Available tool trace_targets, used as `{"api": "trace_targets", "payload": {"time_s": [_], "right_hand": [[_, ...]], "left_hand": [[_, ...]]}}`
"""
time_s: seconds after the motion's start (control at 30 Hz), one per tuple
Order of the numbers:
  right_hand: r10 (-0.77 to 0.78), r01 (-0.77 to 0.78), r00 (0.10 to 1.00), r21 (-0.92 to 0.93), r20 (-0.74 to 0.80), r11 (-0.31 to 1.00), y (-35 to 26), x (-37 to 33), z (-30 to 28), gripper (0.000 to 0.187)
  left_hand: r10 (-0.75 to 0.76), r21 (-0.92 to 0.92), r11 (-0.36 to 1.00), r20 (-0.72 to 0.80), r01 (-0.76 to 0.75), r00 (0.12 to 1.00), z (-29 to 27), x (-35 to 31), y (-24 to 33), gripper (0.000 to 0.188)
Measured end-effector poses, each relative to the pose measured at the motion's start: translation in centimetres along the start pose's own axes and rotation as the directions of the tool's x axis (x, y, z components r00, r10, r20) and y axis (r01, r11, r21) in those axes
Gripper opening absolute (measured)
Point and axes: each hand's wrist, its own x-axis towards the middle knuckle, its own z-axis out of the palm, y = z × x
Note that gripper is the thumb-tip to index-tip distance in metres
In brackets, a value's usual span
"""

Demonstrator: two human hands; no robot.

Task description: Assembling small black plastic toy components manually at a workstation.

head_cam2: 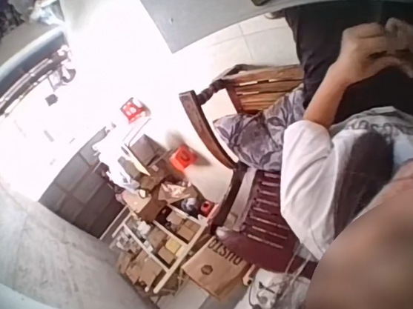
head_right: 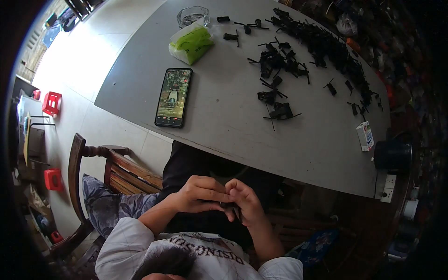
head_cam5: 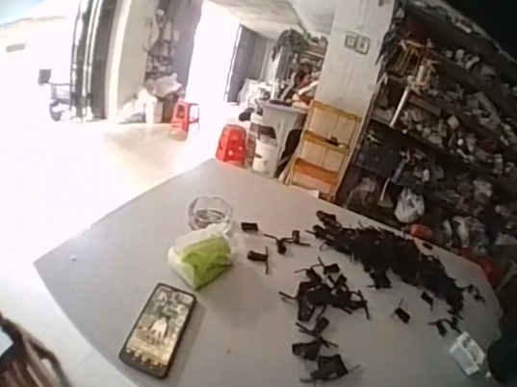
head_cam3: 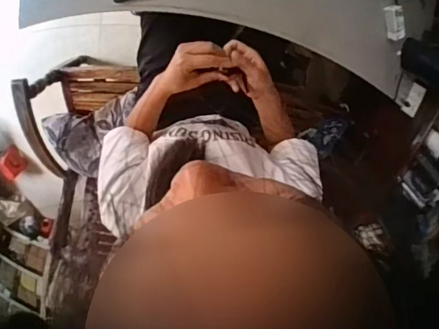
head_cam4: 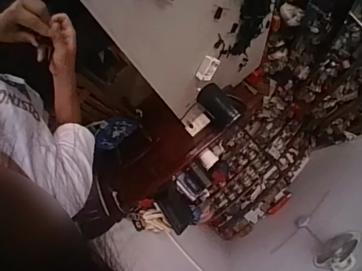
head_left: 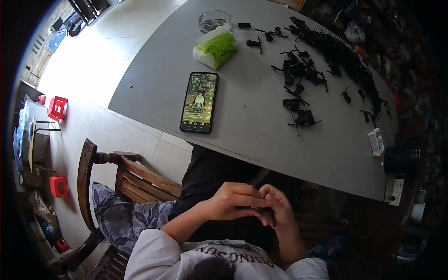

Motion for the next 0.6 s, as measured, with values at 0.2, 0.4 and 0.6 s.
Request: {"api": "trace_targets", "payload": {"time_s": [0.2, 0.4, 0.6], "right_hand": [[-0.293, 0.289, 0.956, 0.098, 0.032, 0.952, 2.2, 0.3, 0.8, 0.038], [-0.227, 0.185, 0.972, -0.417, -0.053, 0.890, 1.7, -0.9, 0.3, 0.035], [0.185, 0.033, 0.925, -0.556, 0.331, 0.830, 0.3, -1.9, -0.3, 0.033]], "left_hand": [[-0.026, 0.065, 0.997, -0.117, 0.034, 0.993, 0.9, -0.6, 0.0, 0.031], [-0.118, 0.073, 0.989, -0.102, 0.125, 0.988, 0.2, -0.8, 0.7, 0.028], [-0.027, -0.093, 0.994, 0.306, 0.058, 0.952, -1.5, -0.3, 1.6, 0.024]]}}
